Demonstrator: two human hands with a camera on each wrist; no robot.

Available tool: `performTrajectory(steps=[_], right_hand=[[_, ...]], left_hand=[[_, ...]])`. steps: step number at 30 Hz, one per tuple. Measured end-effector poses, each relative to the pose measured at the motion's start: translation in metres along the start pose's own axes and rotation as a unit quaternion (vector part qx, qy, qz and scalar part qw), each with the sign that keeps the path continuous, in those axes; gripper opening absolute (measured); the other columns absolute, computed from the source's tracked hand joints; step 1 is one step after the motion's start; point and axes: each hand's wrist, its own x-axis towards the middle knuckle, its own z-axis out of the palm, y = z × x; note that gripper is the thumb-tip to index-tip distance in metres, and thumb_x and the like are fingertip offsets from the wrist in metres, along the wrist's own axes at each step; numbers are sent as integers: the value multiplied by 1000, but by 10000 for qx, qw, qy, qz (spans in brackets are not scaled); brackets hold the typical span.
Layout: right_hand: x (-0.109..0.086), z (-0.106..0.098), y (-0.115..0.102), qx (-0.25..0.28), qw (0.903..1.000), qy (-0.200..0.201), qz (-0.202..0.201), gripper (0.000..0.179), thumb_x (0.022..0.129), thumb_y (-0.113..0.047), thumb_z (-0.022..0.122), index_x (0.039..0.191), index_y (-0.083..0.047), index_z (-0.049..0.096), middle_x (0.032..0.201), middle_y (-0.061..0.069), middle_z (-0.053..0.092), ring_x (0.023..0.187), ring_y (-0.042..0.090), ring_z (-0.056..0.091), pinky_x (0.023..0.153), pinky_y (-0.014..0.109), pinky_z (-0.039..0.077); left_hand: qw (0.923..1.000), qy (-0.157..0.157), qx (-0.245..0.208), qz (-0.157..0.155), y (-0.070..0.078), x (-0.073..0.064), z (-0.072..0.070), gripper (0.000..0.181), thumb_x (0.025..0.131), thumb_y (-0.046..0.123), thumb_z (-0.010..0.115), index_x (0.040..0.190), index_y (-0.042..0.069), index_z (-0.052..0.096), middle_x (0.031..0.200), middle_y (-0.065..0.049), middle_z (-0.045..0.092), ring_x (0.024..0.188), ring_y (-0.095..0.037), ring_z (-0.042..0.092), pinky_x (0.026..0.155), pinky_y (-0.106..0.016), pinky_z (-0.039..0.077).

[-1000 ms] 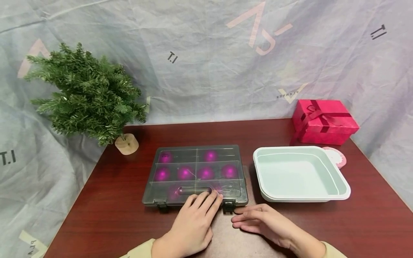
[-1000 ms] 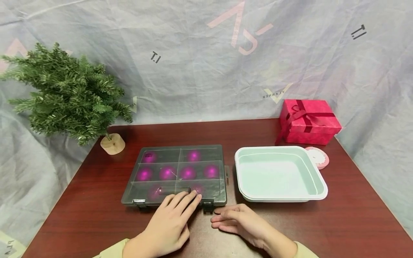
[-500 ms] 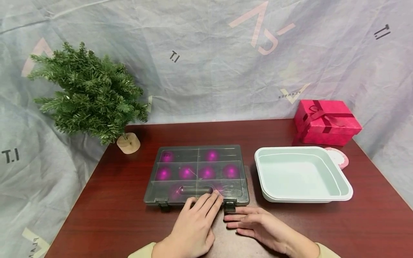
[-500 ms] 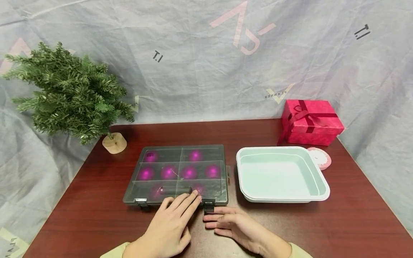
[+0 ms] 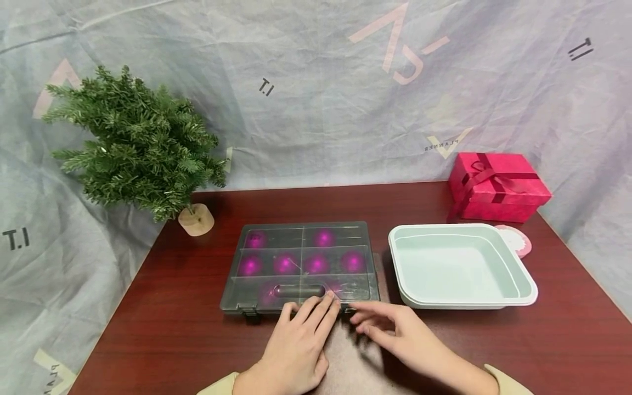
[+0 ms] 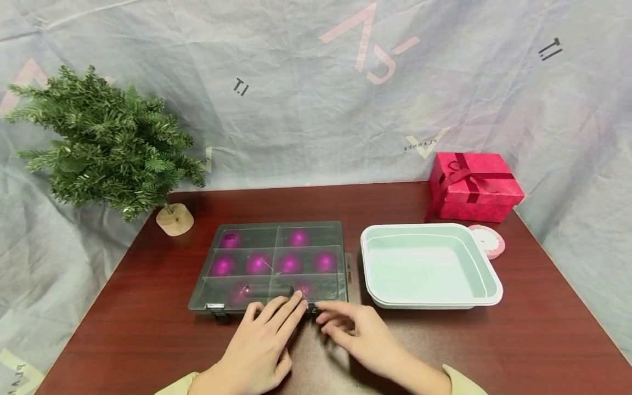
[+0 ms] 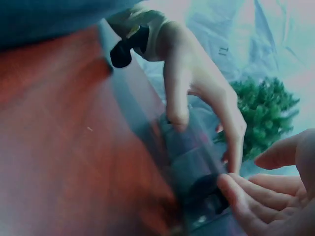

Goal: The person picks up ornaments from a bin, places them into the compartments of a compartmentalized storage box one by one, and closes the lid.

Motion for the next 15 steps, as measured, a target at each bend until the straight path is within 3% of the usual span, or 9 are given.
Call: performTrajectory(steps=[1,3,7,9,12,15], right_hand=[[3,0,-2,-533,9981,201,-253,39,95,3,67,133,4,62,108,12,73,93,15,71,80,31,58],[9,0,-4,-1729,9806,560,-728,42,89,2,75,130,-2,66,110,4,71,96,12,68,81,31,57],[21,3,-2,-3743,9135,917,-1302,52,75,-13,90,122,-9,69,116,0,66,103,15,62,85,37,55],[25,5,2,-4272,8888,916,-1384,54,71,-20,94,119,-9,70,116,1,64,104,18,60,86,38,54],[30,6,10,-4540,8740,921,-1467,51,68,-22,95,112,-9,71,112,2,65,101,19,59,84,36,54],[32,6,15,-4563,8695,991,-1610,46,68,-18,95,106,-9,71,108,1,65,97,18,60,82,34,53]], left_hand=[[10000,30,0,2,0,0,0,81,76,34,71,150,7,51,151,-8,52,128,-23,48,85,-41,37],[10000,82,25,10,0,0,1,81,75,34,71,149,6,52,150,-8,52,128,-23,48,84,-41,38],[9999,100,126,18,1,-1,3,81,74,35,71,148,7,53,150,-7,53,126,-23,49,83,-41,39],[9998,73,183,19,1,-2,4,82,74,36,71,149,7,53,150,-7,52,126,-23,49,82,-42,39],[9997,64,219,27,1,-2,4,84,73,37,73,149,7,52,150,-7,53,125,-23,50,82,-42,40],[9997,104,218,49,1,-1,4,86,72,37,74,149,7,53,150,-6,53,125,-23,50,82,-42,39]])
